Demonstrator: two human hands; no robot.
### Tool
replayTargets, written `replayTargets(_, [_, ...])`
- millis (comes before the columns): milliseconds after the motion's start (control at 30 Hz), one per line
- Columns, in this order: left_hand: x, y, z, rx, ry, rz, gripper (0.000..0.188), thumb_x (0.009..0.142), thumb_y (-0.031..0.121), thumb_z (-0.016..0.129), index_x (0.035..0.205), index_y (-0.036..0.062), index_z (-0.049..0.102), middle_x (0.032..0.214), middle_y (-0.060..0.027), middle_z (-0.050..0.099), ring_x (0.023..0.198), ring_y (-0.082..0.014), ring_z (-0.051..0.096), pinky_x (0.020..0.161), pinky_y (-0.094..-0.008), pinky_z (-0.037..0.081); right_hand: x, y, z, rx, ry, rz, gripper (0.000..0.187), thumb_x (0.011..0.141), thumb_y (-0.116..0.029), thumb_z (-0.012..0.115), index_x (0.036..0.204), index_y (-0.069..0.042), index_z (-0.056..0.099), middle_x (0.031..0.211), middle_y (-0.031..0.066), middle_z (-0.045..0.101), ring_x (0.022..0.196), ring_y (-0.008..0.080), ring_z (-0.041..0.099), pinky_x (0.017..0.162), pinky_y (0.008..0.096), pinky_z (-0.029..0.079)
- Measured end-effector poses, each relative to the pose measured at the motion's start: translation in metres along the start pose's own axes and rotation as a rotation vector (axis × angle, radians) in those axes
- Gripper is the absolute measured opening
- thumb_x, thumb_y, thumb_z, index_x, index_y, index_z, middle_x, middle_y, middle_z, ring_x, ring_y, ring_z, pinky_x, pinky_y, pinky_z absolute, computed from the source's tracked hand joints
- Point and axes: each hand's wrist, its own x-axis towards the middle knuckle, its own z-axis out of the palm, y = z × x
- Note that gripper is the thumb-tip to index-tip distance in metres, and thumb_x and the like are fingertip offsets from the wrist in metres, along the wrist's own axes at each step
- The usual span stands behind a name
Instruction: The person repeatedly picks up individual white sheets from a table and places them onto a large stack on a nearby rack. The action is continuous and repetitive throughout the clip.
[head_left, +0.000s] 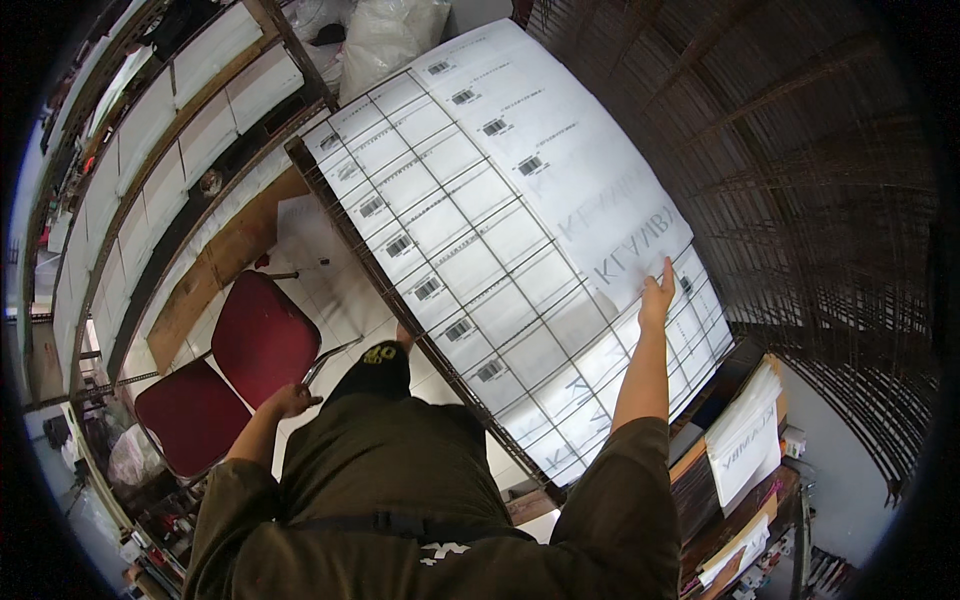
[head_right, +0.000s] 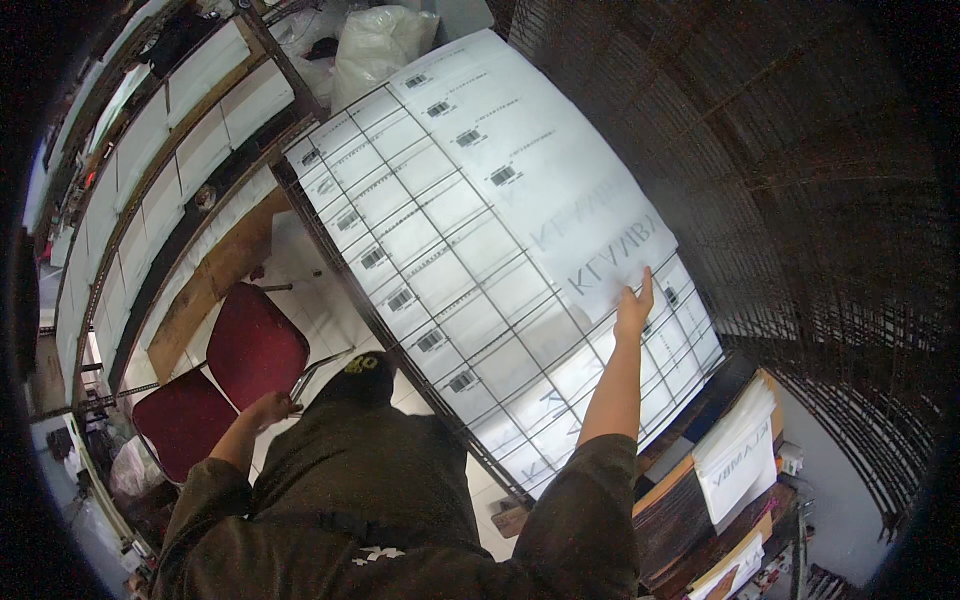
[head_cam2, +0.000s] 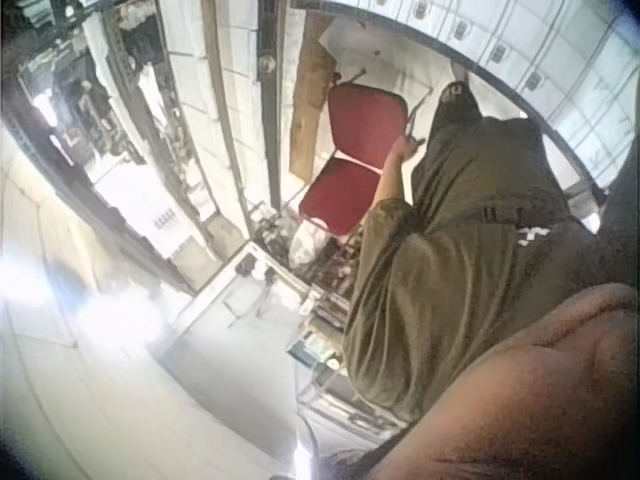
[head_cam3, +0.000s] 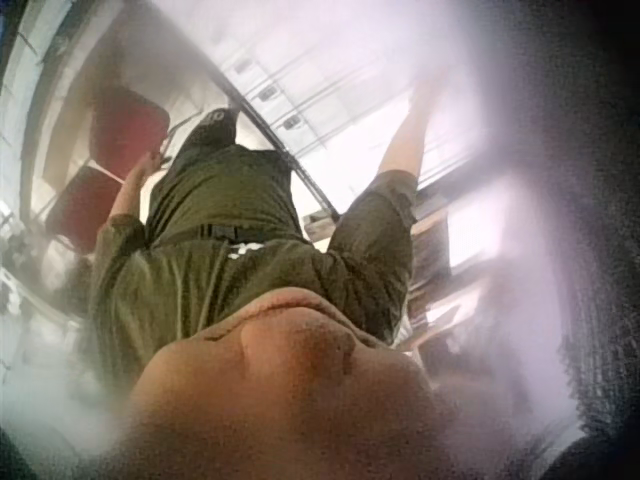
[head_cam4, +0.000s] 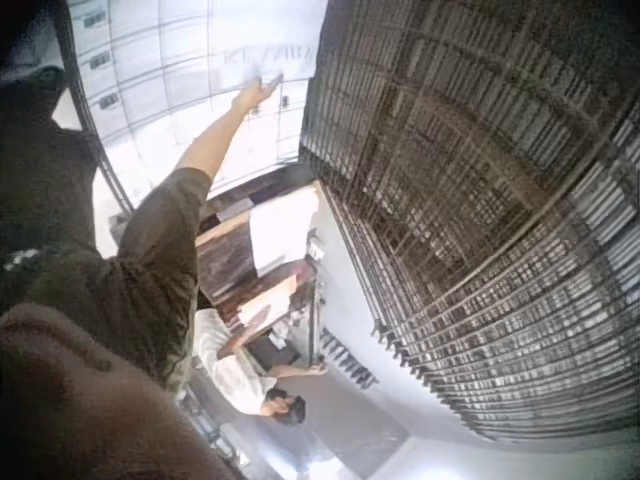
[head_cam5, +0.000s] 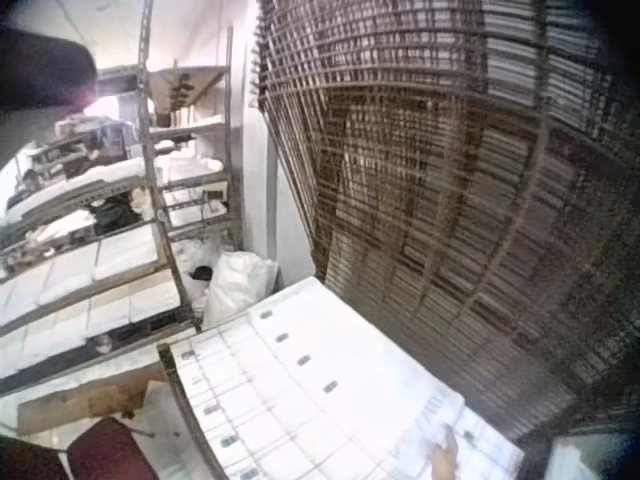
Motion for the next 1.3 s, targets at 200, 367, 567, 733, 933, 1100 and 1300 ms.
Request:
replayTargets(200, [-0.026,-0.021,0.082,-0.214,0.067,-0.066,0.050,0.075,0.047,0.061,0.088,-0.0005,0.059,0.085,-0.0152,0.062,0.080,-0.0263,0.057,0.074,-0.0372,0.044,0.017,0.021,-0.005,-0.050,-0.040,-0.123,0.066,0.073,0.007,0.045,0.136,-0.004,0.031,0.141,0.0157,0.028,0.106,0.0175,0.046,0.086,0.0254,0.038])
replayTargets(367, [-0.054,-0.013,0.138,-0.362,0.079,-0.107,0.044,0.077,0.041,0.061,0.089,-0.0012,0.059,0.083,-0.0139,0.062,0.079,-0.0244,0.057,0.073,-0.0363,0.045,0.023,0.027,0.000,0.077,-0.105,-0.068,0.066,0.073,0.006,0.047,0.136,-0.001,0.028,0.141,0.0182,0.026,0.130,0.0253,0.026,0.103,0.0287,0.023])
replayTargets(567, [-0.049,-0.065,0.136,-0.133,0.021,-0.066,0.039,0.085,0.036,0.056,0.090,-0.0034,0.059,0.087,-0.0156,0.063,0.087,-0.0245,0.059,0.073,-0.0378,0.046,0.019,0.015,0.001,-0.105,-0.050,-0.124,0.069,0.073,0.006,0.049,0.137,0.000,0.023,0.142,0.0169,0.025,0.125,0.0255,0.034,0.102,0.0302,0.028])
replayTargets(733, [-0.007,-0.086,0.038,-0.273,-0.180,-0.149,0.039,0.084,0.030,0.054,0.111,0.0025,0.051,0.109,-0.0137,0.056,0.096,-0.0223,0.057,0.079,-0.0351,0.047,-0.015,-0.010,-0.004,-0.405,0.216,-0.219,0.061,0.071,0.001,0.057,0.128,-0.004,0.039,0.126,0.0165,0.042,0.111,0.0268,0.046,0.094,0.0346,0.038])
replayTargets(933, [0.095,-0.026,-0.050,-0.113,-0.130,-0.076,0.042,0.082,0.028,0.061,0.108,-0.0036,0.050,0.094,-0.0173,0.059,0.082,-0.0230,0.060,0.073,-0.0360,0.050,-0.141,0.007,-0.011,-0.154,0.419,-0.233,0.048,0.074,0.000,0.057,0.121,-0.007,0.050,0.104,0.0065,0.060,0.084,0.0148,0.057,0.068,0.0277,0.046])
replayTargets(1100, [0.149,0.040,-0.068,-0.080,-0.294,0.259,0.042,0.082,0.029,0.060,0.103,-0.0059,0.051,0.084,-0.0135,0.058,0.074,-0.0202,0.061,0.066,-0.0333,0.052,-0.269,0.010,-0.077,0.137,0.675,-0.111,0.041,0.079,0.002,0.051,0.119,-0.004,0.048,0.094,0.0085,0.059,0.076,0.0136,0.057,0.064,0.0231,0.043])
replayTargets(1300, [0.020,0.197,0.000,0.400,-0.170,0.357,0.047,0.077,0.041,0.063,0.093,-0.0024,0.054,0.079,-0.0116,0.061,0.064,-0.0188,0.059,0.059,-0.0298,0.045,-0.380,0.069,-0.203,0.750,1.083,0.298,0.057,0.081,-0.022,0.058,0.131,-0.014,0.031,0.107,0.0076,0.053,0.089,0.0200,0.056,0.070,0.0358,0.044])
